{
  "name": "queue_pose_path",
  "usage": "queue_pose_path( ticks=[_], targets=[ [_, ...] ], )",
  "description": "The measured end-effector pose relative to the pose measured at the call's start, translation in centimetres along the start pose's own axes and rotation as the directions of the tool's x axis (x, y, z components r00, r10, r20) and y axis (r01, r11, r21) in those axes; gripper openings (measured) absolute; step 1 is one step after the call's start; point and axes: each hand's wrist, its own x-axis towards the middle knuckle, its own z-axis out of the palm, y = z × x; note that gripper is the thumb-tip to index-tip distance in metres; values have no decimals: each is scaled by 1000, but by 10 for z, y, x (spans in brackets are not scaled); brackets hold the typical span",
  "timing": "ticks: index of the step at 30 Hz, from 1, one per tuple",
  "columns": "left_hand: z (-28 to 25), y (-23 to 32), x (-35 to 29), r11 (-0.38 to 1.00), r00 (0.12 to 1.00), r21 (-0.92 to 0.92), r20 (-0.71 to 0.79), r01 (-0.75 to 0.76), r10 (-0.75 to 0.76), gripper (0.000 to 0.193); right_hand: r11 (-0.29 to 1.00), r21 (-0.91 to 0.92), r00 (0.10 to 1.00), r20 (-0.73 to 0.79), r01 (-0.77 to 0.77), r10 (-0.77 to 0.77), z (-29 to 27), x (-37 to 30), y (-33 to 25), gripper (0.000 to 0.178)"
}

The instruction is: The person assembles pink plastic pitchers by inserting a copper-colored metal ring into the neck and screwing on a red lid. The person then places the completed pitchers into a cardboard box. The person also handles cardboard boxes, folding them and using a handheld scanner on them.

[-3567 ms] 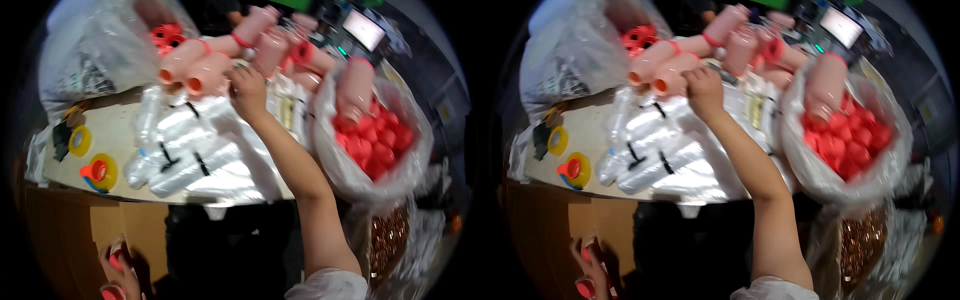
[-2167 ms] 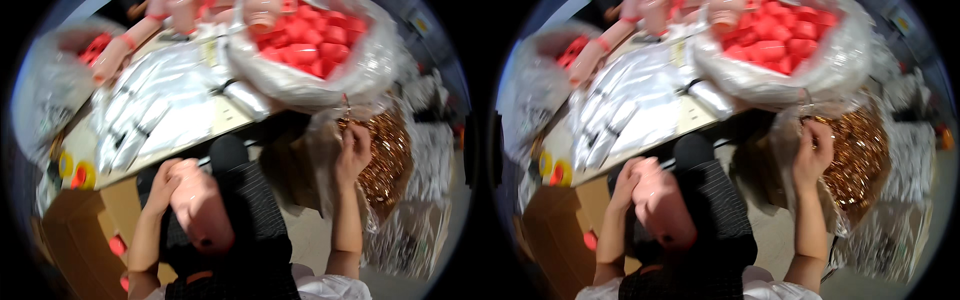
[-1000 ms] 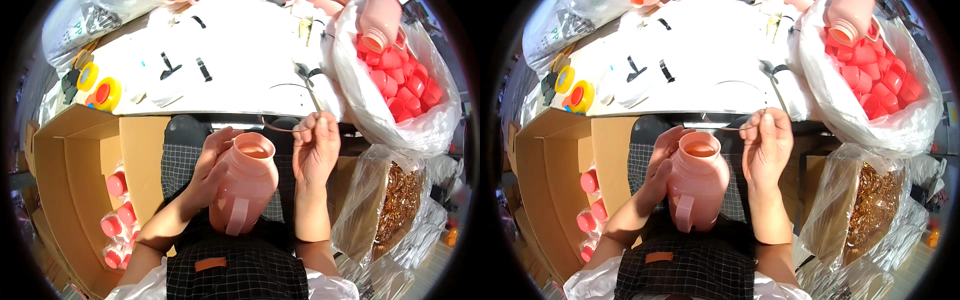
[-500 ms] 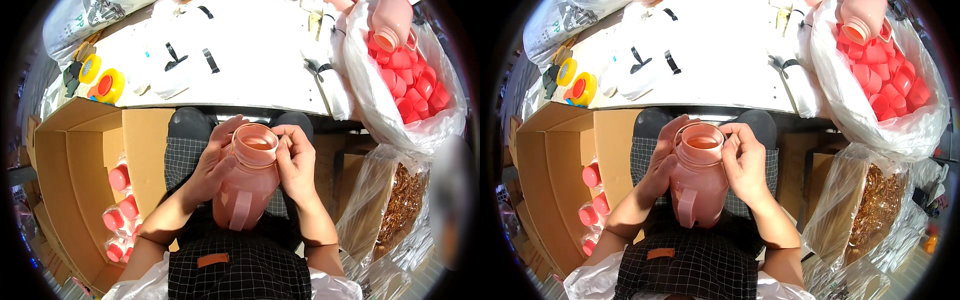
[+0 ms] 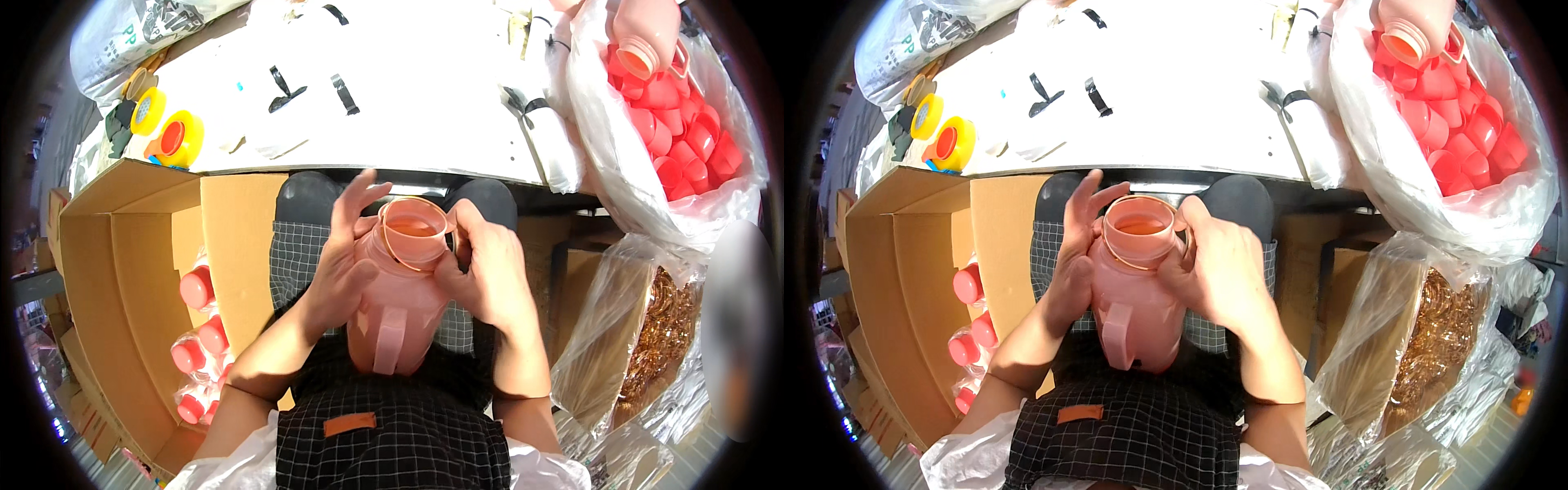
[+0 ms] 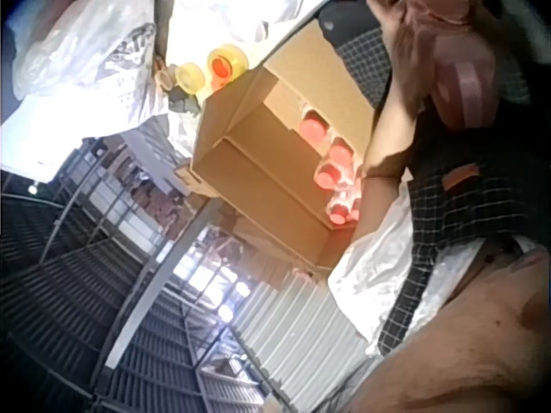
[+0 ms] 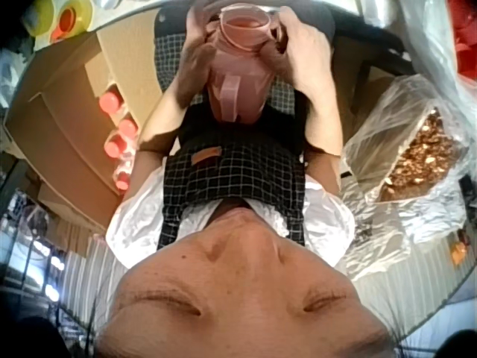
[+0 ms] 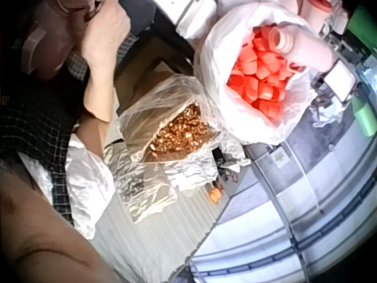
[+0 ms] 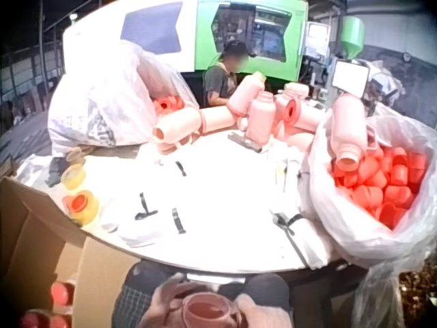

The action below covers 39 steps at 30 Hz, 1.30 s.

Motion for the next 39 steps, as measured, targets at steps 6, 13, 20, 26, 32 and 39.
queue_pose_path(
  ticks=[6, 13, 20, 26, 32, 39],
  targets=[
    [1, 8, 2, 989, 992, 94, -80, 110, -102, 54, 993, 109, 999, 8, 43, -44, 7, 5, 7, 30],
    [2, 4, 1, 976, 969, -62, -121, 207, -213, 40, 603, 732, 903, -428, 318, 44, 84, -1, 42, 21],
    [-1, 6, 2, 983, 967, 68, -201, 171, -154, 70, 655, 750, 931, -296, 87, 215, 73, 2, 18, 14],
    [1, 14, 8, 969, 972, 130, -131, 210, -193, 73, 978, -138, 980, -101, 158, -173, 11, 18, 3, 25],
    [1, 17, 21, 947, 945, 118, -174, 298, -276, 64, 956, -258, 985, 131, 142, -111, -10, 34, -11, 35],
    [-8, 10, 20, 930, 918, -93, -149, 356, -367, 49, 912, 130, 878, -352, 389, -325, 41, 25, 36, 22]
  ],
)
